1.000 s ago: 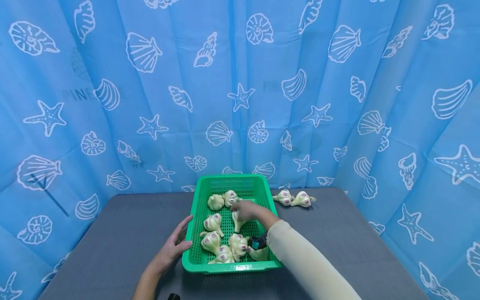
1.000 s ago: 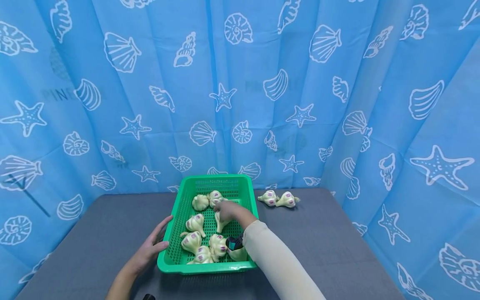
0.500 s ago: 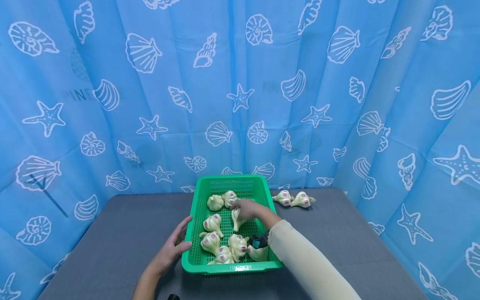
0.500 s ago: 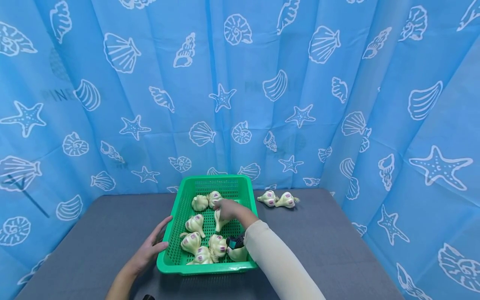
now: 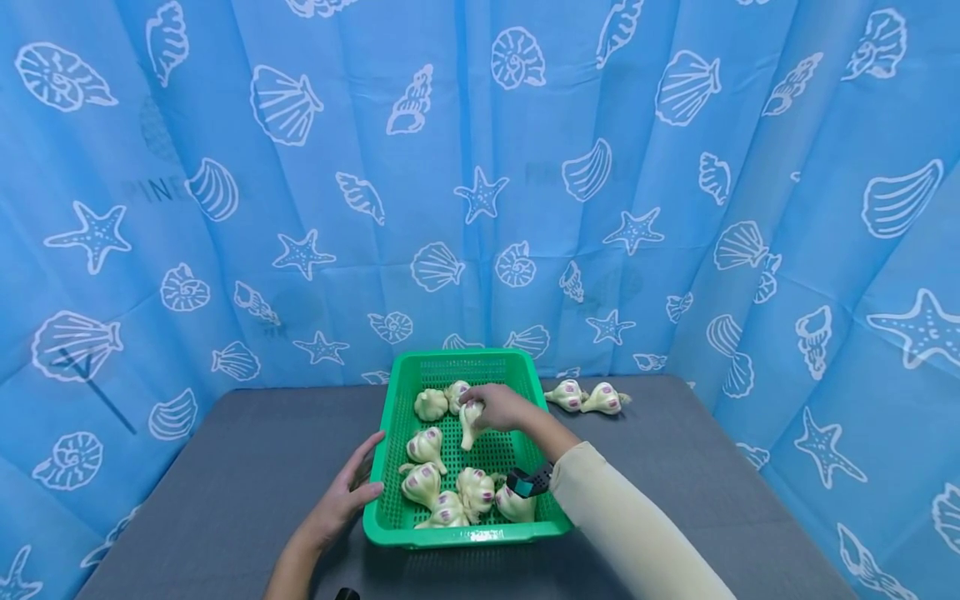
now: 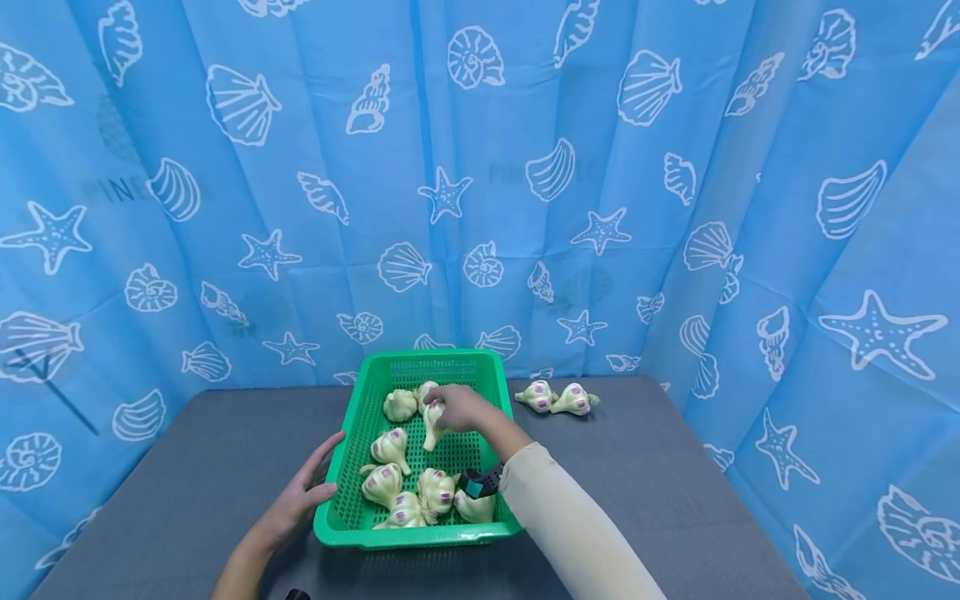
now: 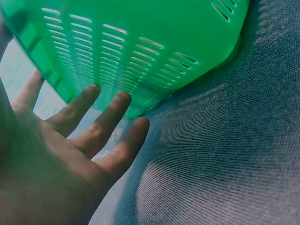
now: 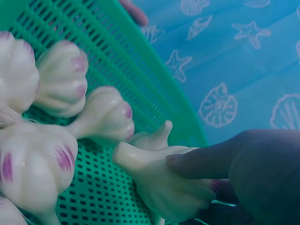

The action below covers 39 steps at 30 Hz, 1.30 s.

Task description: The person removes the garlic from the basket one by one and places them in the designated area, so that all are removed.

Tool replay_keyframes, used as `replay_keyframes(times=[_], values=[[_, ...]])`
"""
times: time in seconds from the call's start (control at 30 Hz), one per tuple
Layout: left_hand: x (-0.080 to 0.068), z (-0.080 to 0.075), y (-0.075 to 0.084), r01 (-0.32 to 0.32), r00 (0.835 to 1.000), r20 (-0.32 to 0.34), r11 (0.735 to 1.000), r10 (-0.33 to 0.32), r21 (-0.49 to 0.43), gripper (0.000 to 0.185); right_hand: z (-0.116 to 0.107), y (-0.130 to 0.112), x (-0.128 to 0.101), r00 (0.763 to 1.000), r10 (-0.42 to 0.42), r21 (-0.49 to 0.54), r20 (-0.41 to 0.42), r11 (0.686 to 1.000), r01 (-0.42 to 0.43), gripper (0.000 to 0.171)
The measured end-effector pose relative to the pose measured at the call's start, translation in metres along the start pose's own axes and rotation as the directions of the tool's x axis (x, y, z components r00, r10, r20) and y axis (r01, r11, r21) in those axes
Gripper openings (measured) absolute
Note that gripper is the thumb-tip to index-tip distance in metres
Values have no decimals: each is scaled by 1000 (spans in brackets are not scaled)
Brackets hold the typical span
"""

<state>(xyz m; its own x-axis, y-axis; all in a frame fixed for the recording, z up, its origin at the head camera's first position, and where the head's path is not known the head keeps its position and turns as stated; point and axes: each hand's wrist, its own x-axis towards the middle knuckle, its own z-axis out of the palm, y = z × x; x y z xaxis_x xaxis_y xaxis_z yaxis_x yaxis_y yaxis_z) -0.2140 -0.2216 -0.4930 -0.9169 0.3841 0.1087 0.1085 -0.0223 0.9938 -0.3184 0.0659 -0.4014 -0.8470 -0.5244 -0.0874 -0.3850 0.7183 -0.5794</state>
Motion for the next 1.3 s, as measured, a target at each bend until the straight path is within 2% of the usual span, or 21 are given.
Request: replay_keyframes(times=[0.2,0.43,0.67,0.9,1.1,1.3], values=[[1,0,-2,12,1000,-4,1000,-12,2,68,-6,-4,-17,998,-49,28,-48,998,51,46],[2,-1,-6,8,999,-42,1000,-8,12,65,-10,4,-37,990,-75,91,-116,992,86,46],[1,1,-3,6,1000,-22,1000,-6,15,66,-10,17,-55,979,-57,136,-197,987,85,47],[1,0,-3,0,1000,8,1000,0,17,66,-10,23,-71,959,-96,180,-266,973,147,49],[1,0,-5,9,1000,-16,1000,-8,11,66,-8,27,-83,916,-182,159,-357,955,251,50],[0,0,-3,-10,1000,6,1000,10,20,66,-8,32,-94,853,-214,233,-476,905,357,49]])
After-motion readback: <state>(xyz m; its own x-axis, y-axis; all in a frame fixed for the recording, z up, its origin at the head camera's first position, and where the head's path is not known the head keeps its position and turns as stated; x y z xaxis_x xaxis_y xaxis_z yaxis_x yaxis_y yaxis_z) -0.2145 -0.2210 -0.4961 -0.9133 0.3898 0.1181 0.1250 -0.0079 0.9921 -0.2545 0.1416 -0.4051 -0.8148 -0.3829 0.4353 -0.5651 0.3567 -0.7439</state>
